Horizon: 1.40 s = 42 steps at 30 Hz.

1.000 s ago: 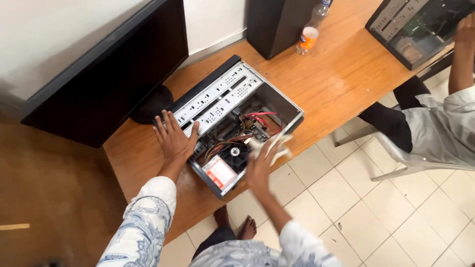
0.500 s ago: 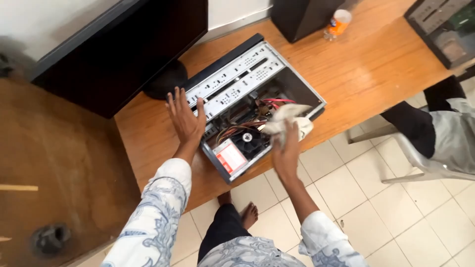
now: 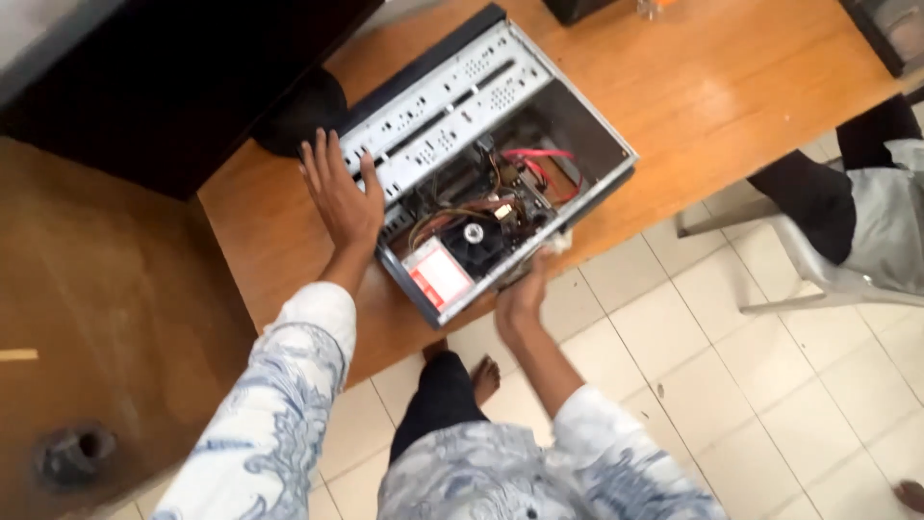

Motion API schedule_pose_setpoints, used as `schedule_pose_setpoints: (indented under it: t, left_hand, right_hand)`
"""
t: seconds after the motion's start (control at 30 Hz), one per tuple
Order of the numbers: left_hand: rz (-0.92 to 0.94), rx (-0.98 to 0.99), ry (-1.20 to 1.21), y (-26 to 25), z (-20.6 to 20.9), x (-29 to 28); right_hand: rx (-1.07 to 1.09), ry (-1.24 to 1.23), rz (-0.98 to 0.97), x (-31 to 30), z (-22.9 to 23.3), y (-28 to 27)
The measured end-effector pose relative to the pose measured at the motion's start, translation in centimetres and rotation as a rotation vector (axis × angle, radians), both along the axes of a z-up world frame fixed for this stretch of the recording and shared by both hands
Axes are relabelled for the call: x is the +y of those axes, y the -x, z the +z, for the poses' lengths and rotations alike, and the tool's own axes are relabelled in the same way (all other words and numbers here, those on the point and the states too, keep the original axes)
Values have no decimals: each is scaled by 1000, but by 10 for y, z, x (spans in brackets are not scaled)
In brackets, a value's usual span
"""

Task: The person cleans the internal and external surfaces of a computer chassis using a cloth.

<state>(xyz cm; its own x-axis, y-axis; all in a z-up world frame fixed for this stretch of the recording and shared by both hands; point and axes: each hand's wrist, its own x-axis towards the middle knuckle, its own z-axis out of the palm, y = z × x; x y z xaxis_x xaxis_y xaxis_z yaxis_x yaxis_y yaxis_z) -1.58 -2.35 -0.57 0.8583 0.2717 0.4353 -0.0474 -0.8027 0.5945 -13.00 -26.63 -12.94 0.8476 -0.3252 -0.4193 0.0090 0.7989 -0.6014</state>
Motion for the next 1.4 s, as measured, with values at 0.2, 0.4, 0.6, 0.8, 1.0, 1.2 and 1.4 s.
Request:
schedule_pose_setpoints:
  t: [0.2, 0.4, 0.6, 0.8, 1.0, 1.2, 1.4]
  left_hand:
    - [60, -4, 23, -3, -17, 2]
    - [95, 253, -50, -5, 40, 10]
    - [-25, 310, -28, -36, 19, 53]
    - [-12, 326, -44, -34, 21, 55]
    - [-19, 485, 7, 3, 70, 33]
    - [-97, 394, -20, 59, 31, 5]
    - [-175, 653, 3, 124, 71, -9]
  right_hand:
    - [401, 112, 198, 56, 105, 56]
    - [324, 479, 443, 19, 129, 92]
    - [214, 1142, 611, 32, 98, 70]
    - [427, 1227, 527, 28, 126, 60]
    - [531, 1164, 436, -29, 117, 60]
    - [628, 1280, 341, -100, 107, 50]
    - [669, 1475, 492, -168, 111, 2]
